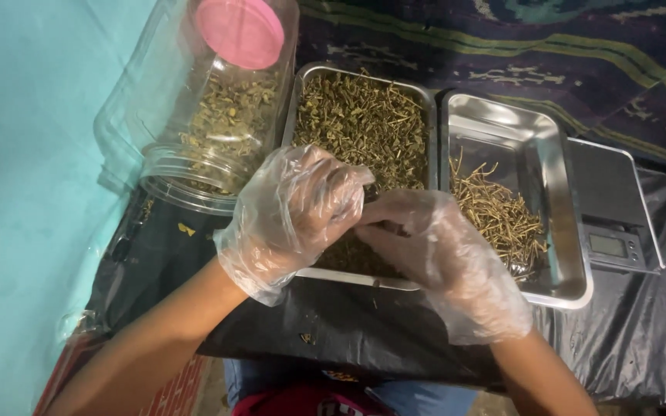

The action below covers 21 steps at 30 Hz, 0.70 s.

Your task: Sorting dried tea leaves by hand to remove stems and impurities into separate trays.

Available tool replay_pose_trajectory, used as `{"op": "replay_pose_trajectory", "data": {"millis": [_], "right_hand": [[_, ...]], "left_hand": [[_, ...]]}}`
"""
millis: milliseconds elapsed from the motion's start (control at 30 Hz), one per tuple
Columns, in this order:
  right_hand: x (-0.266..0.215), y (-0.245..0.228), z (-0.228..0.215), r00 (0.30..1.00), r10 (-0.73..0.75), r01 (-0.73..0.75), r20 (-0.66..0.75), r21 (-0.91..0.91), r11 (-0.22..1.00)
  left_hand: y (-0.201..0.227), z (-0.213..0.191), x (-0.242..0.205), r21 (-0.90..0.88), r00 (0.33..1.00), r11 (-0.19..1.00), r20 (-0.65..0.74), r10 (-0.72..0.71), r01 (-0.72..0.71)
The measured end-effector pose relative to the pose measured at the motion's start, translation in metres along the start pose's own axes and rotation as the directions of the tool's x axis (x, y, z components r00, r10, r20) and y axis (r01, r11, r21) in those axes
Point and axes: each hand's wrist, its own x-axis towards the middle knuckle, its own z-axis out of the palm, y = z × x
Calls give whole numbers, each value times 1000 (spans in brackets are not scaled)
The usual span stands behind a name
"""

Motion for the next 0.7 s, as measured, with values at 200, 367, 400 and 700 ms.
{"op": "replay_pose_trajectory", "data": {"millis": [200, 367, 400, 700], "right_hand": [[8, 6, -19, 701, 713, -683, -25, -309, 662], [4, -13, -49, 731, 657, -683, -187, -232, 693], [11, -25, -55, 653, 702, -734, -285, -467, 493], [2, -19, -70, 845, 501, -515, -185, -531, 673]], "left_hand": [[-3, 9, -5, 27, 997, 998, 54, 61, -62], [2, 4, 3, 9, 997, 997, -21, 73, -72], [4, 2, 6, -11, 997, 999, -59, 40, -41], [1, 8, 0, 10, 994, 995, -44, 98, -97]]}}
